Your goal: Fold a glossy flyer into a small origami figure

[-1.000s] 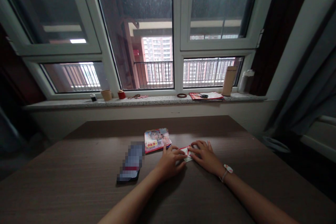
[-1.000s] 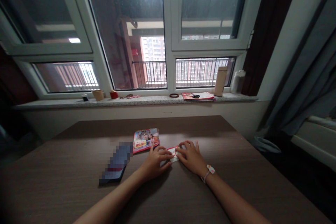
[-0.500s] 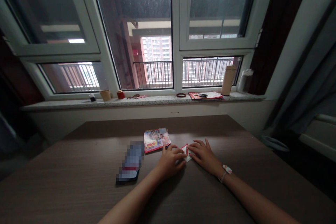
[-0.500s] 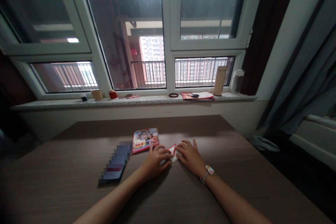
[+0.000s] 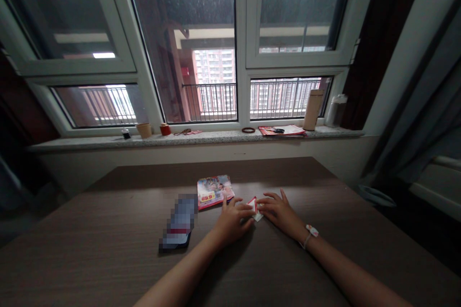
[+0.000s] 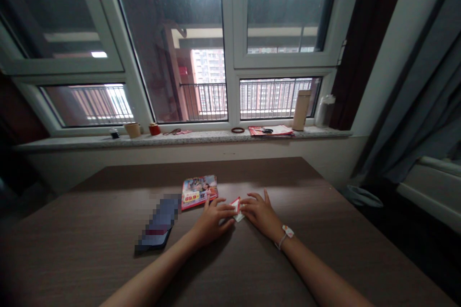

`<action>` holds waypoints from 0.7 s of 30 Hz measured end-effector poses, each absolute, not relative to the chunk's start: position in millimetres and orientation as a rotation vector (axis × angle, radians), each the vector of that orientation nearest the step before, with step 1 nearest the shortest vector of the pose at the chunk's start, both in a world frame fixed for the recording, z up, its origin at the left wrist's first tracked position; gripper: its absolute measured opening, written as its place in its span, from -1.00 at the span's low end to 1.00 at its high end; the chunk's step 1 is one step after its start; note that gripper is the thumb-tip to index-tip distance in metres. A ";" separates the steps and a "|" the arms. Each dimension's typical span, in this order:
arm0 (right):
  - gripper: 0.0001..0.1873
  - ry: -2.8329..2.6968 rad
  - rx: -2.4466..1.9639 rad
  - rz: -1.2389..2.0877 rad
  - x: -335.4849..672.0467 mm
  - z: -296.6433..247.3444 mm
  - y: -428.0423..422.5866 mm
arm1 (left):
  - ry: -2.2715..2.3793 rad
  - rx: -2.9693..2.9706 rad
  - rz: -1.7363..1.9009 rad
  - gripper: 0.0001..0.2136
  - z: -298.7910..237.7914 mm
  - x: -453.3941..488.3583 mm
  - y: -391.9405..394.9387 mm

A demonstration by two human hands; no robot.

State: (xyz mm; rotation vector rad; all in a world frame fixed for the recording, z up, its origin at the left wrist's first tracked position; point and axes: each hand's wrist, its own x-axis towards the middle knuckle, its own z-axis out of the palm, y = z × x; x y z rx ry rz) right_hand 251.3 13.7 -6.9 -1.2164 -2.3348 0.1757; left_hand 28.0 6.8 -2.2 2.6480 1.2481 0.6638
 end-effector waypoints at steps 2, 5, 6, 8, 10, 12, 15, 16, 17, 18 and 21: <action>-0.76 -2.336 -1.223 0.188 251.3 -7.3 14.2 | 1.245 2.637 0.667 -0.76 -2.2 27.7 7.4; -0.76 -2.336 -1.237 0.196 250.8 -7.1 13.9 | 1.246 2.635 0.677 -0.76 -2.6 27.5 7.8; -0.76 -2.339 -1.242 0.196 250.7 -6.9 13.6 | 1.245 2.638 0.678 -0.76 -2.8 27.5 7.9; -0.76 -2.342 -1.250 0.194 250.5 -6.6 13.3 | 1.241 2.642 0.675 -0.76 -3.2 27.5 8.1; -0.77 -2.343 -1.256 0.199 250.5 -6.6 13.5 | 1.239 2.645 0.673 -0.76 -3.7 27.5 8.4; -0.77 -2.341 -1.256 0.216 250.7 -6.7 14.1 | 1.240 2.643 0.670 -0.77 -4.1 27.5 8.6; -0.76 -2.335 -1.253 0.258 251.2 -6.4 15.1 | 1.243 2.639 0.672 -0.77 -4.3 27.5 8.3; -0.76 -2.333 -1.254 0.274 251.4 -6.1 15.4 | 1.243 2.640 0.674 -0.77 -4.1 27.5 8.0; -0.76 -2.330 -1.253 0.290 251.5 -5.7 15.5 | 1.244 2.641 0.678 -0.77 -3.9 27.5 7.7; -0.76 -2.327 -1.251 0.304 251.7 -5.3 15.5 | 1.245 2.641 0.682 -0.77 -3.7 27.6 7.4; -0.75 -2.317 -1.238 0.331 252.0 -4.1 15.2 | 1.250 2.640 0.686 -0.78 -2.7 28.1 6.7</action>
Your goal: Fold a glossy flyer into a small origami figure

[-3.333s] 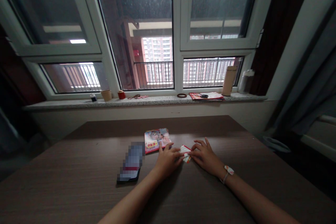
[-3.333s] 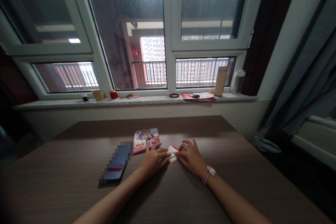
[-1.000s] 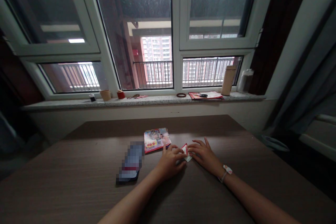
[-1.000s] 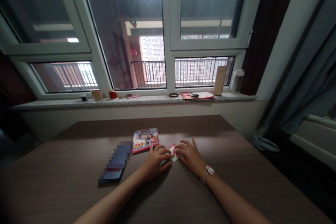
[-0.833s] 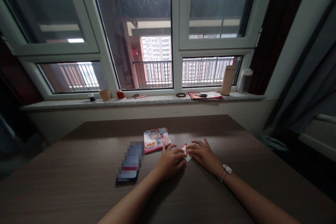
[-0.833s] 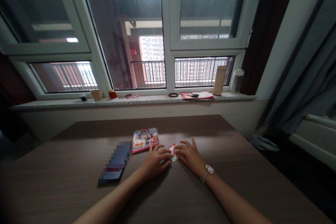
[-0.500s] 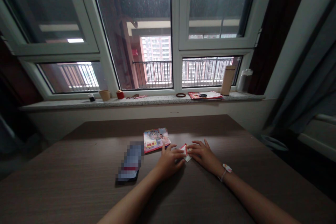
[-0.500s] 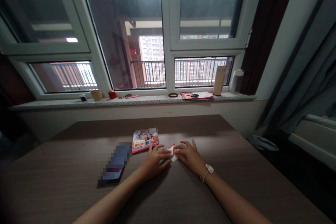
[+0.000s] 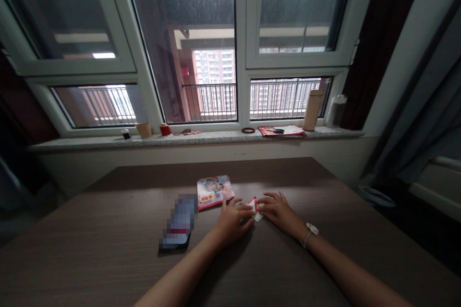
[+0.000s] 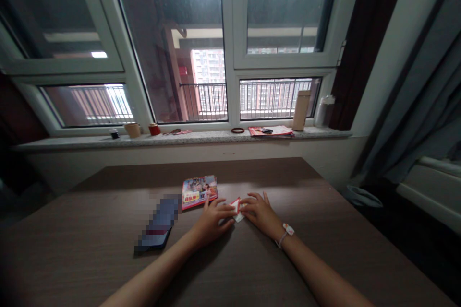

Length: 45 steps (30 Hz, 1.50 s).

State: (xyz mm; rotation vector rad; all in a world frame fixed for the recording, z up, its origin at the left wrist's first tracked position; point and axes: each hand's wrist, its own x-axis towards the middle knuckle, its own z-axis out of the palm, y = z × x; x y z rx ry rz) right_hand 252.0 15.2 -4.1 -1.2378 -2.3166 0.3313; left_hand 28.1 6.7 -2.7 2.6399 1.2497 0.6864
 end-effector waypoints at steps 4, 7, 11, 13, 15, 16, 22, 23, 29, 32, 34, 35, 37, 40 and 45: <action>-0.75 -2.317 -1.225 0.348 252.5 -3.2 15.4 | 1.254 2.650 0.665 -0.76 -2.0 28.5 6.6; -0.77 -2.323 -1.223 0.369 253.6 -3.0 16.8 | 1.257 2.647 0.667 -0.76 -2.9 28.3 7.2; -0.78 -2.328 -1.218 0.374 255.6 -3.5 18.7 | 1.259 2.634 0.680 -0.76 -4.3 28.0 8.0; -0.78 -2.327 -1.216 0.373 256.0 -4.3 19.3 | 1.254 2.627 0.679 -0.76 -3.8 27.8 7.8; -0.77 -2.328 -1.216 0.374 255.9 -5.5 19.8 | 1.255 2.619 0.676 -0.76 -2.6 27.7 7.1; -0.77 -2.328 -1.216 0.373 255.8 -6.1 20.0 | 1.258 2.617 0.675 -0.76 -1.9 27.7 6.6; -0.76 -2.316 -1.223 0.365 254.4 -8.3 21.2 | 1.260 2.637 0.659 -0.75 0.7 28.0 4.4; -0.76 -2.315 -1.223 0.370 254.3 -8.2 21.2 | 1.256 2.639 0.657 -0.74 0.8 28.1 4.4; -0.76 -2.310 -1.227 0.388 253.3 -6.0 19.3 | 1.259 2.642 0.658 -0.75 1.0 27.8 4.2; -0.77 -2.305 -1.236 0.394 252.7 -4.4 17.9 | 1.253 2.657 0.658 -0.75 -0.2 27.6 4.6; -0.77 -2.300 -1.237 0.395 252.5 -3.7 17.2 | 1.258 2.668 0.674 -0.76 -1.6 27.6 5.5; -0.77 -2.297 -1.238 0.394 252.3 -3.5 16.9 | 1.264 2.670 0.686 -0.77 -2.2 27.8 5.9; -0.77 -2.295 -1.239 0.391 252.1 -2.9 16.1 | 1.282 2.666 0.709 -0.79 -3.1 28.3 6.6; -0.78 -2.292 -1.239 0.386 250.9 -1.0 13.8 | 1.308 2.654 0.719 -0.80 -3.4 29.1 6.9; -0.79 -2.304 -1.238 0.381 245.5 2.6 5.6 | 1.353 2.635 0.758 -0.83 -3.1 28.3 8.6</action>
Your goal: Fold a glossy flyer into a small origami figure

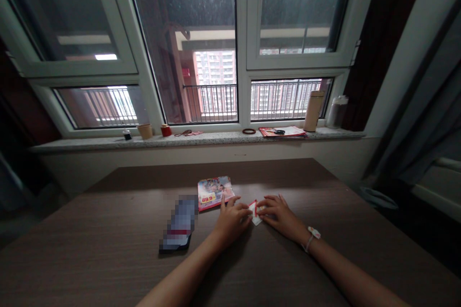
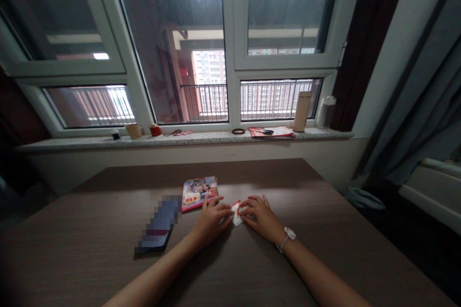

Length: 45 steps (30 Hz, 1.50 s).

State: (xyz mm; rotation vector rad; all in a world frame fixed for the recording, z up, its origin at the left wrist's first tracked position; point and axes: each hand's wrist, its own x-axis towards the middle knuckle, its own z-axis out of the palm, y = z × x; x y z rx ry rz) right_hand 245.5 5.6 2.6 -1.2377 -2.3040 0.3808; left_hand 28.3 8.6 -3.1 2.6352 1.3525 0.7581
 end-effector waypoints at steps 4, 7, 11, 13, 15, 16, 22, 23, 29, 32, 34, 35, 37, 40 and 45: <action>-0.79 -2.331 -1.191 0.358 241.9 -0.4 2.3 | 1.389 2.594 0.762 -0.86 -2.6 26.7 11.9; -0.79 -2.313 -1.194 0.368 242.4 -3.4 3.5 | 1.396 2.582 0.753 -0.88 -2.8 26.4 14.4; -0.78 -2.299 -1.195 0.398 243.9 -3.5 4.5 | 1.395 2.588 0.730 -0.87 -4.4 26.5 16.3; -0.78 -2.298 -1.195 0.402 243.8 -2.8 4.1 | 1.400 2.589 0.727 -0.88 -4.8 26.6 16.5; -0.77 -2.298 -1.197 0.403 243.4 -2.1 3.6 | 1.404 2.593 0.725 -0.88 -4.5 26.8 16.4; -0.77 -2.297 -1.199 0.402 243.2 -1.8 3.3 | 1.402 2.596 0.724 -0.88 -4.1 26.9 16.3; -0.77 -2.296 -1.210 0.410 242.5 -0.3 2.5 | 1.360 2.623 0.722 -0.88 -0.4 27.2 13.8; -0.78 -2.297 -1.211 0.414 242.5 -0.4 2.6 | 1.358 2.627 0.718 -0.88 0.1 27.3 13.1; -0.79 -2.286 -1.212 0.413 242.2 -1.6 3.0 | 1.356 2.642 0.714 -0.88 -0.7 27.8 12.1; -0.80 -2.285 -1.211 0.422 242.2 0.0 2.0 | 1.357 2.647 0.734 -0.88 -2.3 27.4 12.2; -0.79 -2.292 -1.202 0.428 242.4 1.4 1.1 | 1.368 2.640 0.731 -0.88 -2.4 27.2 11.4; -0.79 -2.295 -1.198 0.433 242.5 2.0 0.7 | 1.375 2.633 0.724 -0.88 -1.9 27.2 10.5; -0.78 -2.297 -1.196 0.440 242.6 2.5 0.6 | 1.390 2.617 0.714 -0.87 0.2 27.4 8.3; -0.76 -2.296 -1.205 0.441 242.9 1.2 2.1 | 1.386 2.607 0.703 -0.84 5.3 27.2 4.4; -0.74 -2.316 -1.192 0.405 244.0 -2.8 6.2 | 1.378 2.606 0.643 -0.79 11.3 24.6 1.7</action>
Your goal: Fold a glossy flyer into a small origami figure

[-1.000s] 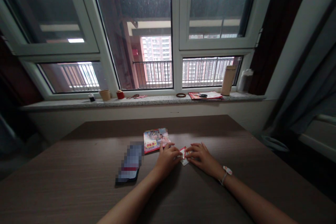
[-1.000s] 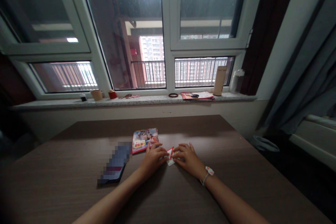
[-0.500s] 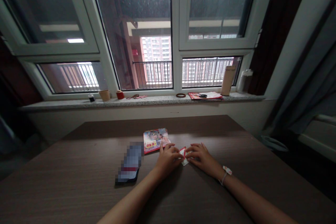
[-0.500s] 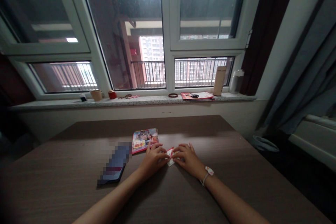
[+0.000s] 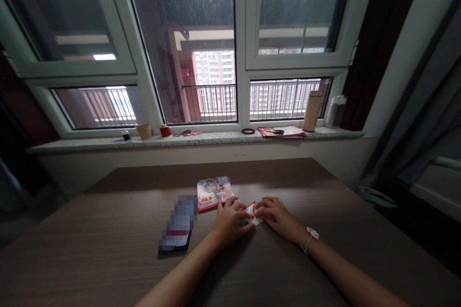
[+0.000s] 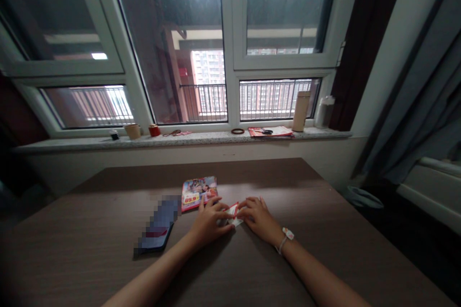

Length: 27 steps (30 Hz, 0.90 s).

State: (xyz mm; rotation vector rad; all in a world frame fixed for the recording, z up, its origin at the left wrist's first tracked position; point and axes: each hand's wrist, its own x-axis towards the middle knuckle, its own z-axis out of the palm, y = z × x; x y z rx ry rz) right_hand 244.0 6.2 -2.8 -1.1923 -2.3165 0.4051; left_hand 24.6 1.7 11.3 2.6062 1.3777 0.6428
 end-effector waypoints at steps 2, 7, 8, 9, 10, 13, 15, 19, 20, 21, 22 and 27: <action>-0.74 -2.314 -1.187 0.387 244.4 -3.0 6.7 | 1.373 2.610 0.623 -0.75 11.0 23.7 2.2; -0.78 -2.281 -1.218 0.355 243.6 0.2 4.7 | 1.404 2.619 0.619 -0.75 4.4 24.5 4.9; -0.79 -2.270 -1.228 0.350 243.3 0.6 4.4 | 1.410 2.626 0.616 -0.76 2.9 25.0 5.5; -0.79 -2.261 -1.235 0.343 242.9 0.7 4.4 | 1.428 2.625 0.623 -0.77 1.7 25.4 6.0; -0.80 -2.256 -1.240 0.335 242.7 0.5 4.4 | 1.442 2.623 0.623 -0.76 1.0 25.8 6.4; -0.81 -2.251 -1.248 0.297 242.3 -1.6 5.2 | 1.462 2.601 0.623 -0.77 1.0 26.5 7.4; -0.81 -2.252 -1.246 0.267 242.2 -2.8 5.5 | 1.463 2.585 0.640 -0.79 1.5 26.5 8.2; -0.81 -2.273 -1.225 0.236 242.2 -3.2 5.1 | 1.445 2.563 0.676 -0.81 -1.1 25.7 11.1; -0.81 -2.274 -1.223 0.231 242.2 -3.1 5.0 | 1.437 2.558 0.675 -0.81 -2.6 25.4 11.9; -0.81 -2.275 -1.221 0.227 242.2 -3.0 4.8 | 1.431 2.555 0.669 -0.81 -4.1 25.1 12.6; -0.81 -2.274 -1.221 0.224 242.3 -3.0 4.7 | 1.429 2.553 0.665 -0.80 -5.4 24.8 13.2; -0.81 -2.262 -1.215 0.234 242.3 -4.8 5.7 | 1.436 2.558 0.634 -0.79 -7.5 23.6 15.0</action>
